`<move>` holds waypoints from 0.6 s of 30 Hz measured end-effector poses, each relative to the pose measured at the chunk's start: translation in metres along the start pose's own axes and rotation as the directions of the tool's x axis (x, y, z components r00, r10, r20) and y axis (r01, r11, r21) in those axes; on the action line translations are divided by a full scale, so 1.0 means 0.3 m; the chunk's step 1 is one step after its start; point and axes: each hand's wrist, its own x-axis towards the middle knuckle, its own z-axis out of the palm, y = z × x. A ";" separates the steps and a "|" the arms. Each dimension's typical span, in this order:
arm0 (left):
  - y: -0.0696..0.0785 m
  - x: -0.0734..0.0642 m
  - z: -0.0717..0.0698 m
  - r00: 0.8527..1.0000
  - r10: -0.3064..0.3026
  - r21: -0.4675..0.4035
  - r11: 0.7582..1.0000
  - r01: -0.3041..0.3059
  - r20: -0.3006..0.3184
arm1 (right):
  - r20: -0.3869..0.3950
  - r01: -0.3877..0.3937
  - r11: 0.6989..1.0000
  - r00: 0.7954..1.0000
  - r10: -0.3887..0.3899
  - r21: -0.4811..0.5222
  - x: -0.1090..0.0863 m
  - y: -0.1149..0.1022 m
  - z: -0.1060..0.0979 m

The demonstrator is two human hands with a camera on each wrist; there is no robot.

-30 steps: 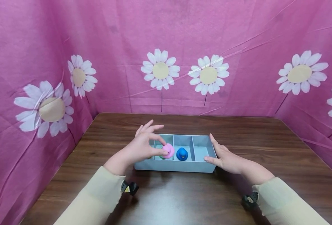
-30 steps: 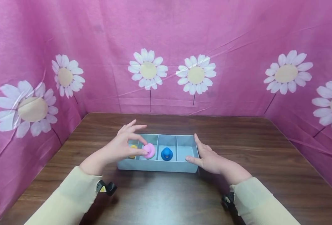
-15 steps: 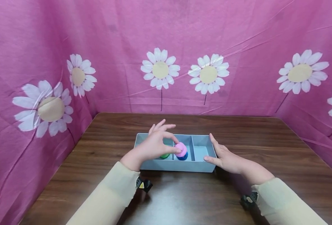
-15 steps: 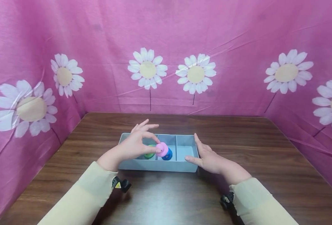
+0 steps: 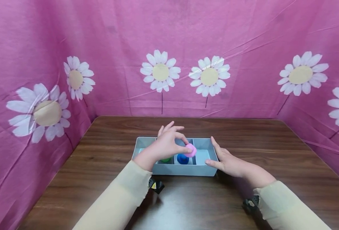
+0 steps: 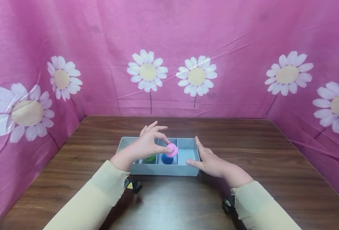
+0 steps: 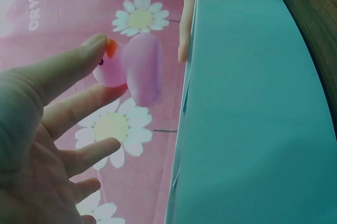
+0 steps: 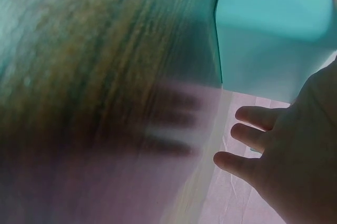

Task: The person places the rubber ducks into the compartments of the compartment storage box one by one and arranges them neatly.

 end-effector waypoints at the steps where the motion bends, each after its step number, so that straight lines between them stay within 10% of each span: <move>1: 0.003 0.005 0.005 1.000 -0.010 -0.001 1.000 0.010 0.000 | 0.002 0.002 1.000 1.000 -0.002 0.001 0.002 -0.001 0.001; 18: 0.053 0.090 0.103 0.998 -0.066 0.000 0.998 0.066 0.017 | -0.002 0.013 1.000 1.000 -0.013 0.006 0.001 0.005 -0.001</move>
